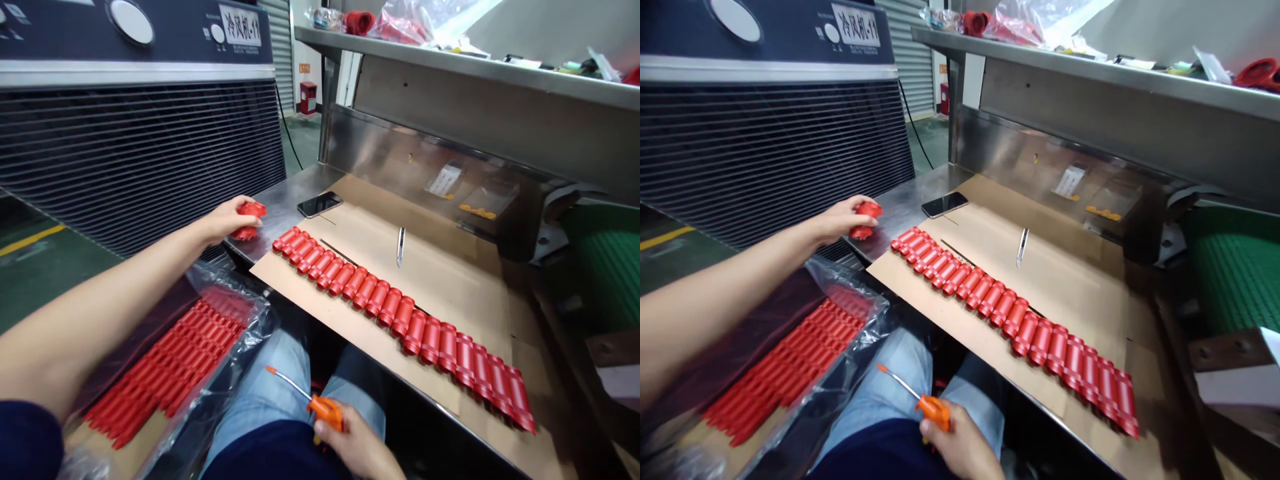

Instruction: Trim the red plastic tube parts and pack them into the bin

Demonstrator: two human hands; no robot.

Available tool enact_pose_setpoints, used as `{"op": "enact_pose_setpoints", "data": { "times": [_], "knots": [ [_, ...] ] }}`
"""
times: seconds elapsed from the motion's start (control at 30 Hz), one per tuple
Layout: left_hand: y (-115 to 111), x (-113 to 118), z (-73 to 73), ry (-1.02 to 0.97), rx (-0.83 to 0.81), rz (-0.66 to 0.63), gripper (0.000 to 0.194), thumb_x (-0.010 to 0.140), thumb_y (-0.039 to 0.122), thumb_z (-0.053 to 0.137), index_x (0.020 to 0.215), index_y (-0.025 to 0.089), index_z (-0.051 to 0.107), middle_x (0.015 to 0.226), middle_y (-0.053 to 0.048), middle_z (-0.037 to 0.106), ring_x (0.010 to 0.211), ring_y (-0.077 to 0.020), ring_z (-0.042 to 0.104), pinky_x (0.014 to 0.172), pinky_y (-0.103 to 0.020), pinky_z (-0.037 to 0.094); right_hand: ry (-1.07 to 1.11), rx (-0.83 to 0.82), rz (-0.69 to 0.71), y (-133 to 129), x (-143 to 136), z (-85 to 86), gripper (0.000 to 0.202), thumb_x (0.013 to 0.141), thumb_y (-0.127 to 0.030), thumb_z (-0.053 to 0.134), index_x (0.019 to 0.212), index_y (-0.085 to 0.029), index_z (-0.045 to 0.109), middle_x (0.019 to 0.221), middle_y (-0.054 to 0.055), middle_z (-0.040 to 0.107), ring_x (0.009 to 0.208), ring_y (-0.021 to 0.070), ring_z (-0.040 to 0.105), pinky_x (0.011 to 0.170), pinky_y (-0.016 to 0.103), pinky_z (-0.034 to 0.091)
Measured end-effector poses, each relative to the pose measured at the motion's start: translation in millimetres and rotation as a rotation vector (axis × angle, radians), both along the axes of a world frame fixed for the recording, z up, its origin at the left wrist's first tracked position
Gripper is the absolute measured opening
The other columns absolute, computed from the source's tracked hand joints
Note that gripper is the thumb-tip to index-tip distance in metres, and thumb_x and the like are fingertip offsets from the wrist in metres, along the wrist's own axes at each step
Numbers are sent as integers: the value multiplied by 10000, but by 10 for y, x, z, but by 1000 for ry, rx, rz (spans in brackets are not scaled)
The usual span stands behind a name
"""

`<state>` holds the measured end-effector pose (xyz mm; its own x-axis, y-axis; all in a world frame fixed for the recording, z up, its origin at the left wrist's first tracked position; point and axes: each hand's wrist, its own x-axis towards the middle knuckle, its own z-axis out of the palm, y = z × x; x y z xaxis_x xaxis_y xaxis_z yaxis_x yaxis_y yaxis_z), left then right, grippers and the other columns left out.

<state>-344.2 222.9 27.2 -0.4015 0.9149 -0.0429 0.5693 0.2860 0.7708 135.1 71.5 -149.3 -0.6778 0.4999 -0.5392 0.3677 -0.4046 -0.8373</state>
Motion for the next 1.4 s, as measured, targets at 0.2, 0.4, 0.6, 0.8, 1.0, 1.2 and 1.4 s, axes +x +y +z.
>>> {"op": "enact_pose_setpoints", "data": {
  "times": [0.2,0.4,0.6,0.8,1.0,1.2,1.4],
  "knots": [
    [-1647,508,-370,-736,165,-163,1130,645,859,668,1585,288,412,1478,-173,648,1167,-472,722,912,-615,621,-72,544,102,44,-221,854,436,1062,-591,608,827,-231,679,770,13,658,733,185,627,751,303,479],
    [-2447,811,-1044,-1078,187,-20,961,589,613,849,1449,267,598,1315,-166,748,1238,-492,718,999,-582,604,-27,736,298,105,-659,1344,322,1091,-536,611,916,-272,667,746,-12,649,641,168,618,632,295,445],
    [-2660,503,-1224,-1026,299,104,908,614,482,885,1447,262,599,1395,-129,714,1294,-453,688,1061,-523,587,-14,749,302,58,-925,1444,293,1069,-549,660,992,-273,723,691,-14,620,590,178,606,593,305,445],
    [-2892,320,-1300,-998,320,155,946,599,415,908,1475,269,582,1395,-113,713,1240,-415,708,1068,-495,577,-51,744,416,72,-1152,1544,368,1088,-529,611,830,-268,638,698,-7,628,546,164,580,572,313,381],
    [-2999,324,-1344,-996,316,84,954,606,372,927,1494,279,591,1288,-117,765,1017,-371,776,937,-465,607,-55,763,489,46,-1321,1612,400,1107,-529,558,807,-266,570,735,2,658,546,148,586,546,305,347],
    [-3062,312,-1459,-1035,374,21,1041,618,388,911,1562,226,505,1386,-162,717,1174,-403,743,971,-452,601,-176,650,539,84,-1352,1670,411,1097,-539,515,806,-250,537,750,18,655,530,146,558,566,312,340],
    [-3181,314,-1522,-1132,417,-48,1080,641,437,879,1604,245,428,1446,-157,665,1209,-389,734,993,-469,628,-257,610,522,140,-1378,1650,402,1079,-542,471,813,-244,515,798,43,671,600,161,550,617,310,375]
  ]
}}
